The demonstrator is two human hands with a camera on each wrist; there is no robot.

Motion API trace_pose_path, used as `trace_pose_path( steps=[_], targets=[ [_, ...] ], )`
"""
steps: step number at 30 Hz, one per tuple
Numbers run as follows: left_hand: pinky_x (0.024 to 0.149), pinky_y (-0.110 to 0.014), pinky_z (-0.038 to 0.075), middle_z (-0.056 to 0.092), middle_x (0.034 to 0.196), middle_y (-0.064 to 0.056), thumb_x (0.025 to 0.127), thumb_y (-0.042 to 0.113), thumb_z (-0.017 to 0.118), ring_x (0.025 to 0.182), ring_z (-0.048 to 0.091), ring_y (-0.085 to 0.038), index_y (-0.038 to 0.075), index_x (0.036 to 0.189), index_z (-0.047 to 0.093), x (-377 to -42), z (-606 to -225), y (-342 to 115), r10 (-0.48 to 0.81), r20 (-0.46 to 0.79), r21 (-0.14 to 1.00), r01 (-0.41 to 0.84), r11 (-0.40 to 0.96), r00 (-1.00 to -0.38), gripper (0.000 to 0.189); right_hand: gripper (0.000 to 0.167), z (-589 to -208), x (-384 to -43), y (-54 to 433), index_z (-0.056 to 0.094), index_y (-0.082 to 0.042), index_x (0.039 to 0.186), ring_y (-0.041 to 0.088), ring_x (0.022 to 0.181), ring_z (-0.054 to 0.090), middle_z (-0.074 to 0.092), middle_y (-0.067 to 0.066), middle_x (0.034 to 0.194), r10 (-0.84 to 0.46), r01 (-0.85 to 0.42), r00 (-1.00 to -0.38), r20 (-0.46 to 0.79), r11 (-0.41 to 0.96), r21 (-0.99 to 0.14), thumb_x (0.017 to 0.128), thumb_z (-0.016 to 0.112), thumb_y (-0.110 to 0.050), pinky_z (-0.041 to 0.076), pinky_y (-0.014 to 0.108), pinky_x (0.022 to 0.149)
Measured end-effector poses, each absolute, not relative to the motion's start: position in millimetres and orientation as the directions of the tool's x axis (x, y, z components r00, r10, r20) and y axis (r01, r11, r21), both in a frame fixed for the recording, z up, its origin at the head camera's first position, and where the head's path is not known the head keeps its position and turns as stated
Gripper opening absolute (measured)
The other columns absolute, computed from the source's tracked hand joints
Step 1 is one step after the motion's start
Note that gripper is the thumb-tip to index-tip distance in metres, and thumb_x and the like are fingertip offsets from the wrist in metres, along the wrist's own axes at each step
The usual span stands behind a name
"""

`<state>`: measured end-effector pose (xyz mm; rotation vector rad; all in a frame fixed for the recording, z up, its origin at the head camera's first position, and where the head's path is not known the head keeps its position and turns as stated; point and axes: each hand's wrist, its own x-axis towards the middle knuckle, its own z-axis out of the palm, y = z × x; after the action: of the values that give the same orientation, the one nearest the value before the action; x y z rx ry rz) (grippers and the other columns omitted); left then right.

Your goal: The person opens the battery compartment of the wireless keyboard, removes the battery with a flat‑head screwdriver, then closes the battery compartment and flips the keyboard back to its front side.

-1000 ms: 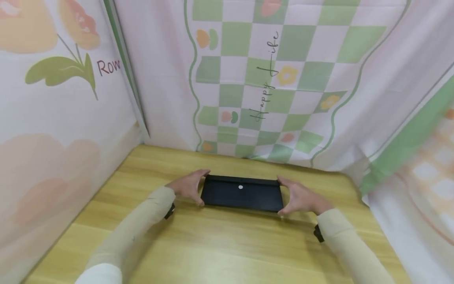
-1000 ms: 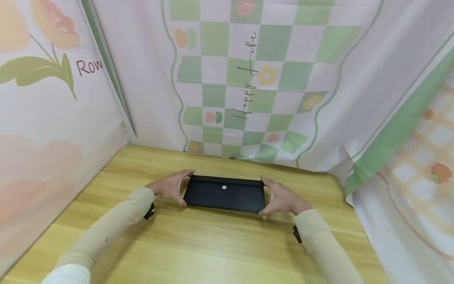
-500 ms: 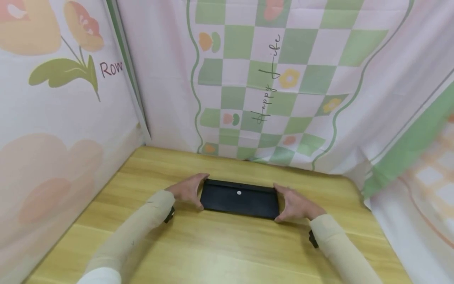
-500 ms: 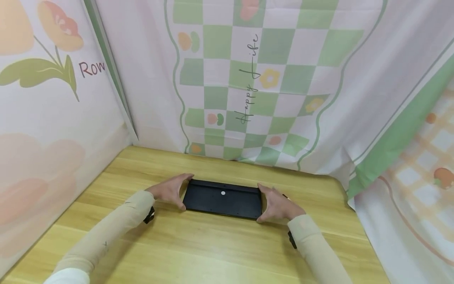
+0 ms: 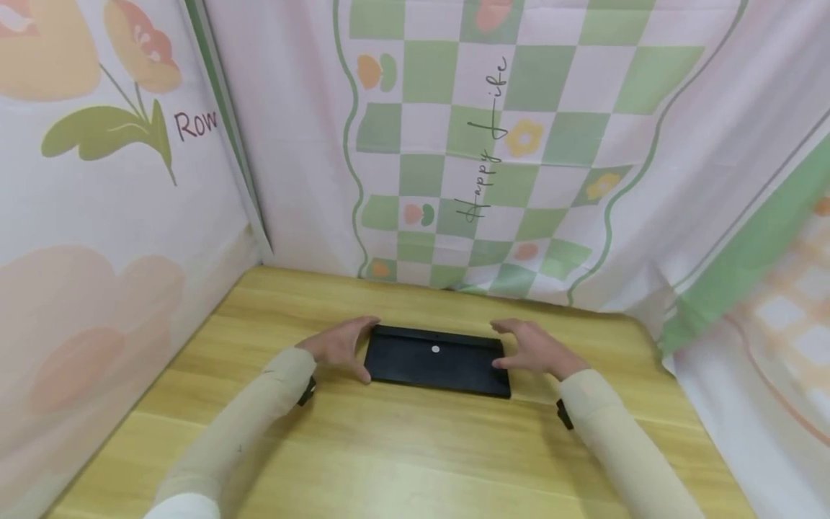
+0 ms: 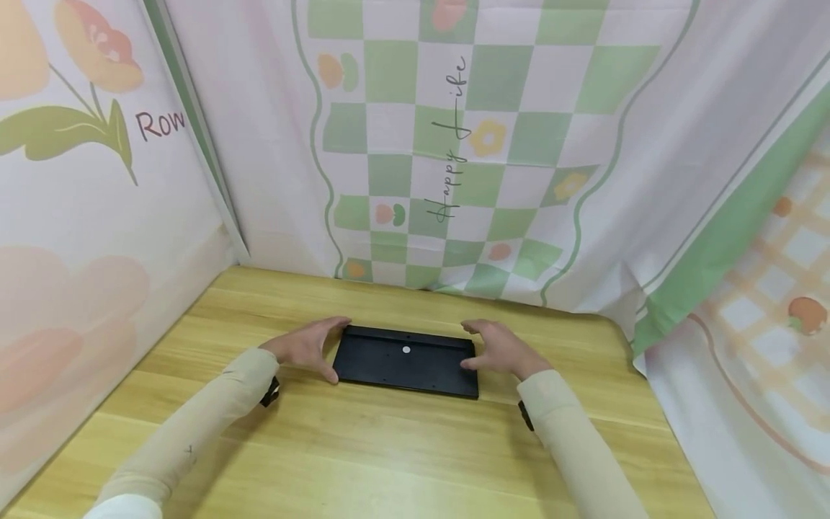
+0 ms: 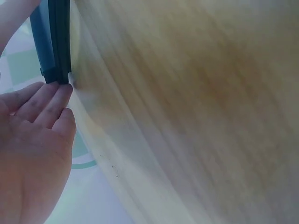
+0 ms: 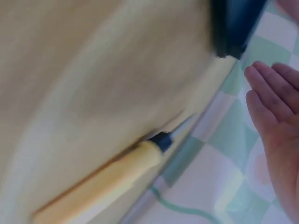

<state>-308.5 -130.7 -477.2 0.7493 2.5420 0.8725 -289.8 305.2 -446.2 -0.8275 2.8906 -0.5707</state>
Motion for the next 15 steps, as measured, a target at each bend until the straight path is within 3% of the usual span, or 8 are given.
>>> trace_pose_path(
  steps=[6, 15],
  targets=[
    [0.133, -0.051, 0.028, 0.027, 0.174, -0.014, 0.069, 0.034, 0.102, 0.16, 0.03, -0.034, 0.007, 0.167, 0.025, -310, -476, -130, 0.57, -0.163, 0.595, 0.381, 0.708, -0.805, 0.128, 0.051, -436, -304, 281, 0.066, 0.0, 0.134, 0.034, 0.114, 0.071, 0.075, 0.015, 0.123, -0.556, -0.532, -0.831, 0.026, 0.779, -0.332, 0.091, 0.083, -0.019, 0.06, 0.054, 0.099],
    [0.133, -0.048, 0.029, 0.03, 0.174, -0.011, 0.066, 0.039, 0.102, 0.16, 0.032, -0.032, 0.011, 0.167, 0.028, -314, -473, -125, 0.558, -0.186, 0.525, 0.398, 0.753, -0.809, 0.128, 0.033, -442, -320, 267, 0.071, -0.002, 0.117, 0.024, 0.097, 0.073, 0.076, 0.008, 0.104, -0.626, -0.603, -0.78, 0.018, 0.742, -0.294, 0.088, 0.084, -0.012, 0.063, 0.041, 0.085]
  ],
)
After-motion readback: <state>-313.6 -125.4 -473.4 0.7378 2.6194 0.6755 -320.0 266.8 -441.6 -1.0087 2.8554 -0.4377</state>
